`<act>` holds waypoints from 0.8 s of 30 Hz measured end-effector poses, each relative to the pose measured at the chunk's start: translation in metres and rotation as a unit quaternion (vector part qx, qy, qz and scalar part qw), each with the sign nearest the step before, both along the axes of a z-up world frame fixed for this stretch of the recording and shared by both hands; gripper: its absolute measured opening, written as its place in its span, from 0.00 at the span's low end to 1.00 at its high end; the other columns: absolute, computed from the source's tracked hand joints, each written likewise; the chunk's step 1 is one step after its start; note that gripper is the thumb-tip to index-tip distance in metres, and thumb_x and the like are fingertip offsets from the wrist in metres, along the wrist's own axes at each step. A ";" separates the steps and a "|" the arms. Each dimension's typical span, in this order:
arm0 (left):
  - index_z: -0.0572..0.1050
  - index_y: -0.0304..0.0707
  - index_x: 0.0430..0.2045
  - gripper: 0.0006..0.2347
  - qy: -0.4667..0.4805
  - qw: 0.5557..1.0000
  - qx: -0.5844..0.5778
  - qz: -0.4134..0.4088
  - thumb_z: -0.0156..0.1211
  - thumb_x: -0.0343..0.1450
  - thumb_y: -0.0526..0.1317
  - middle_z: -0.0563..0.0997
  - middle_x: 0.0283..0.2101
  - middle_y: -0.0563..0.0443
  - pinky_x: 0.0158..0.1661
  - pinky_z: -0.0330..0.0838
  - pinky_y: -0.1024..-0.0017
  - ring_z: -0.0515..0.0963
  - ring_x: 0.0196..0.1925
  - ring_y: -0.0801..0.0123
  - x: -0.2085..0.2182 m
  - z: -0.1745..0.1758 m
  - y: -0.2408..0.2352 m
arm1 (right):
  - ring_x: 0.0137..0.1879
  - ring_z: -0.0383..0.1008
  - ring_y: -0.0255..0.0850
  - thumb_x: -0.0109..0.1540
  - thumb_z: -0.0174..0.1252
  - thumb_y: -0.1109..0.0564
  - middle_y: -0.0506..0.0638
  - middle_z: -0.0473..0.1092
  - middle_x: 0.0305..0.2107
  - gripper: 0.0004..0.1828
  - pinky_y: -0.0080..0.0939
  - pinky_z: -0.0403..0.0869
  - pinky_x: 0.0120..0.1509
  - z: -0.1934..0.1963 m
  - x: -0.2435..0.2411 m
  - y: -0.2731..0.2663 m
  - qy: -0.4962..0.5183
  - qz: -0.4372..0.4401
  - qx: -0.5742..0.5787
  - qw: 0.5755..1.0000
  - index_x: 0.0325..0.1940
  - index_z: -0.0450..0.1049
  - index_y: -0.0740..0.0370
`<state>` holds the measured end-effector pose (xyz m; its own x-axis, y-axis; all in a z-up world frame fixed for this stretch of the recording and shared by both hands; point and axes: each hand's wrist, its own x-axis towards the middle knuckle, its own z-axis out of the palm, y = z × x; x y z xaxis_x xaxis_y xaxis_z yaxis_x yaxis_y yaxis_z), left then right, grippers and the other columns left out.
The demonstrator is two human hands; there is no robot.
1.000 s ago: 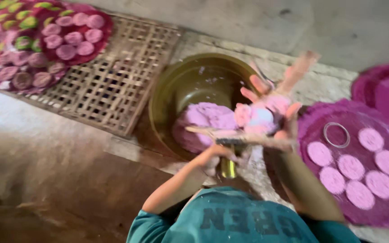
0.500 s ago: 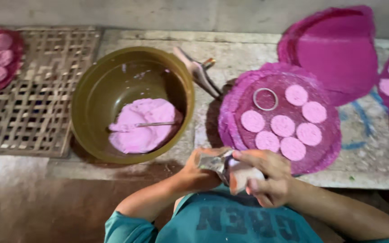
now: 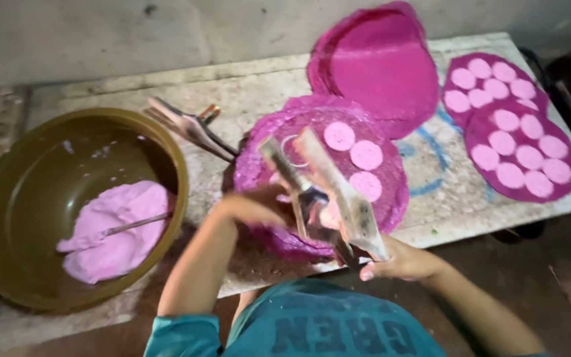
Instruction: The person scoops pink dough from a bowl, presses it into a handheld mold, and releases shaped pieces onto a tray. The person repeats this process to produce multiple round and rose-shaped items.
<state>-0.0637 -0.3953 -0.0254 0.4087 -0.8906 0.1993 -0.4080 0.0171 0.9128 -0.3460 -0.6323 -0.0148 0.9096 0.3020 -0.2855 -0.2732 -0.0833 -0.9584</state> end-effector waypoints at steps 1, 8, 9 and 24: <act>0.72 0.33 0.59 0.30 0.003 0.999 -0.005 0.038 0.79 0.64 0.40 0.75 0.62 0.42 0.64 0.64 0.61 0.72 0.64 0.58 0.021 -0.017 -0.006 | 0.79 0.49 0.41 0.55 0.74 0.46 0.53 0.53 0.74 0.57 0.44 0.54 0.76 -0.012 -0.012 0.001 0.005 -0.049 0.008 0.999 0.79 0.48 0.64; 0.67 0.34 0.60 0.40 0.189 0.962 0.042 0.191 0.80 0.53 0.45 0.79 0.57 0.40 0.59 0.71 0.59 0.78 0.58 0.54 0.096 -0.139 -0.019 | 0.67 0.58 0.44 0.56 0.57 0.24 0.55 0.58 0.67 0.62 0.46 0.60 0.66 -0.079 -0.062 -0.012 -0.043 -0.265 0.028 0.963 0.80 0.47 0.67; 0.68 0.33 0.60 0.39 0.199 0.957 0.025 0.210 0.79 0.53 0.45 0.80 0.56 0.40 0.59 0.71 0.58 0.79 0.58 0.52 0.092 -0.149 -0.017 | 0.65 0.59 0.45 0.56 0.55 0.21 0.55 0.59 0.66 0.64 0.46 0.61 0.65 -0.087 -0.064 -0.017 -0.054 -0.281 0.024 0.958 0.80 0.47 0.67; 0.45 0.30 0.72 0.52 -0.179 0.932 0.144 0.280 0.78 0.57 0.43 0.56 0.70 0.27 0.73 0.39 0.45 0.52 0.75 0.39 -0.046 -0.077 0.041 | 0.58 0.68 0.50 0.43 0.44 0.05 0.61 0.65 0.55 0.80 0.54 0.67 0.62 -0.044 0.006 0.036 -0.037 -0.317 0.167 0.933 0.74 0.51 0.76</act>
<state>-0.1093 -0.3540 -0.1028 0.7787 -0.5956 0.1969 -0.5583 -0.5149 0.6505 -0.3402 -0.5961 -0.0588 0.9493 -0.2420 -0.2005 -0.0980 0.3782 -0.9205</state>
